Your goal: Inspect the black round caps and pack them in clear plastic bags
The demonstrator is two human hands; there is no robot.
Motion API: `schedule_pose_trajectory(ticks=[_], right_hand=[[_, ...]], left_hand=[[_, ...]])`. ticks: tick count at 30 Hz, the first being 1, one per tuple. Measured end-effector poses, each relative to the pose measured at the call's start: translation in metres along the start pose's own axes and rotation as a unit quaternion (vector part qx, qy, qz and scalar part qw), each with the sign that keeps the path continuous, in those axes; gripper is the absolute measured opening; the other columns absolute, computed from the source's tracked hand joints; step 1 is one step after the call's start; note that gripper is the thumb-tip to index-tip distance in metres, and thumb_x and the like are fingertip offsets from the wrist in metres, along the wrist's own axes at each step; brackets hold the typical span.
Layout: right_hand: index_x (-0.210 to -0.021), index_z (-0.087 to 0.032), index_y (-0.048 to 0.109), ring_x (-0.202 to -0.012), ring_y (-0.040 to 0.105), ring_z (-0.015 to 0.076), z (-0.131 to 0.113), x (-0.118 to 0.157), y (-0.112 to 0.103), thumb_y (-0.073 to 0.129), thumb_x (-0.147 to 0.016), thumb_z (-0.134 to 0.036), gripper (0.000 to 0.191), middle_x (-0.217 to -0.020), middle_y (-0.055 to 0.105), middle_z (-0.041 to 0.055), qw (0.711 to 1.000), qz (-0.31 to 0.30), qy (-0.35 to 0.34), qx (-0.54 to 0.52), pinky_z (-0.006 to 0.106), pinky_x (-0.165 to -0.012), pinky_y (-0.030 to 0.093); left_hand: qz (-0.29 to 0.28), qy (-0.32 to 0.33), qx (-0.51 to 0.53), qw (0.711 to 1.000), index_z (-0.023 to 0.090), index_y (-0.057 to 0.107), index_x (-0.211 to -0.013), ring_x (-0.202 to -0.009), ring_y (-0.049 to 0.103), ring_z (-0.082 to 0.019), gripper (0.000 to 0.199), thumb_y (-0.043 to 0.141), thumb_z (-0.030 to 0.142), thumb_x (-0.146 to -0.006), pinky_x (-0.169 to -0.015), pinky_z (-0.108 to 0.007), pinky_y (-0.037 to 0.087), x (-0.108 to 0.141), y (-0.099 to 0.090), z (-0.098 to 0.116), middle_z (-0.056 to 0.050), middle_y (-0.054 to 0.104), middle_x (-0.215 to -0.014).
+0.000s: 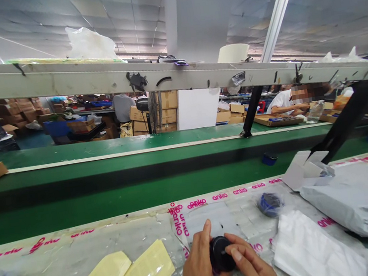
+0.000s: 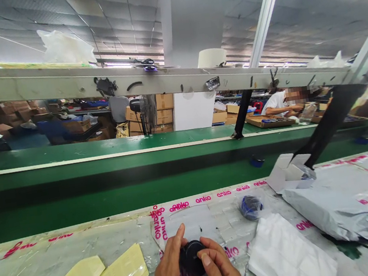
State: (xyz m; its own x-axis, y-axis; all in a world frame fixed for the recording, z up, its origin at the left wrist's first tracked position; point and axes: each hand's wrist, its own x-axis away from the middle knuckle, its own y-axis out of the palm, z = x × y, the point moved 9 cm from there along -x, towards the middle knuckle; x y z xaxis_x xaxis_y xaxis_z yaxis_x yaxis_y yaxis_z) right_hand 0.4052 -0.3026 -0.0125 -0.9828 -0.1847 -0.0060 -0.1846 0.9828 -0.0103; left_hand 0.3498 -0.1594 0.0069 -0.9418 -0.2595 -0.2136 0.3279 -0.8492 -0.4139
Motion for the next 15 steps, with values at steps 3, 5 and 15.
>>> schedule_pose_trajectory(ticks=[3,5,15], right_hand=[[-0.080,-0.024,0.081,-0.122,0.060,0.0357,-0.0008,0.0001,-0.0001,0.067,-0.074,-0.082,0.060,-0.125,0.072,0.0126,1.000,0.005,-0.011,-0.001,0.040,-0.104,0.049],[-0.080,-0.024,0.081,-0.122,0.060,0.0362,-0.0002,0.0000,-0.0001,0.068,-0.074,-0.081,0.058,-0.124,0.071,0.0128,1.000,0.006,-0.013,-0.003,0.041,-0.105,0.048],[-0.084,-0.024,0.080,-0.121,0.061,0.0342,0.0005,0.0016,-0.0006,0.065,-0.079,-0.079,0.057,-0.125,0.070,0.0132,0.999,0.016,-0.048,0.015,0.037,-0.101,0.051]], left_hand=[[0.002,0.007,0.000,1.000,0.036,0.025,-0.156,-0.116,0.057,-0.026,0.098,0.063,0.000,-0.073,-0.101,-0.041,0.048,0.0004,0.0005,0.0002,-0.004,0.056,-0.125],[0.001,0.006,0.000,1.000,0.036,0.024,-0.156,-0.117,0.057,-0.025,0.099,0.062,-0.001,-0.072,-0.101,-0.041,0.048,0.0006,0.0006,0.0000,-0.004,0.056,-0.126],[-0.006,-0.005,-0.005,1.000,0.033,0.025,-0.156,-0.117,0.057,-0.026,0.096,0.062,0.002,-0.074,-0.101,-0.042,0.048,-0.0001,0.0001,0.0007,-0.006,0.057,-0.125]])
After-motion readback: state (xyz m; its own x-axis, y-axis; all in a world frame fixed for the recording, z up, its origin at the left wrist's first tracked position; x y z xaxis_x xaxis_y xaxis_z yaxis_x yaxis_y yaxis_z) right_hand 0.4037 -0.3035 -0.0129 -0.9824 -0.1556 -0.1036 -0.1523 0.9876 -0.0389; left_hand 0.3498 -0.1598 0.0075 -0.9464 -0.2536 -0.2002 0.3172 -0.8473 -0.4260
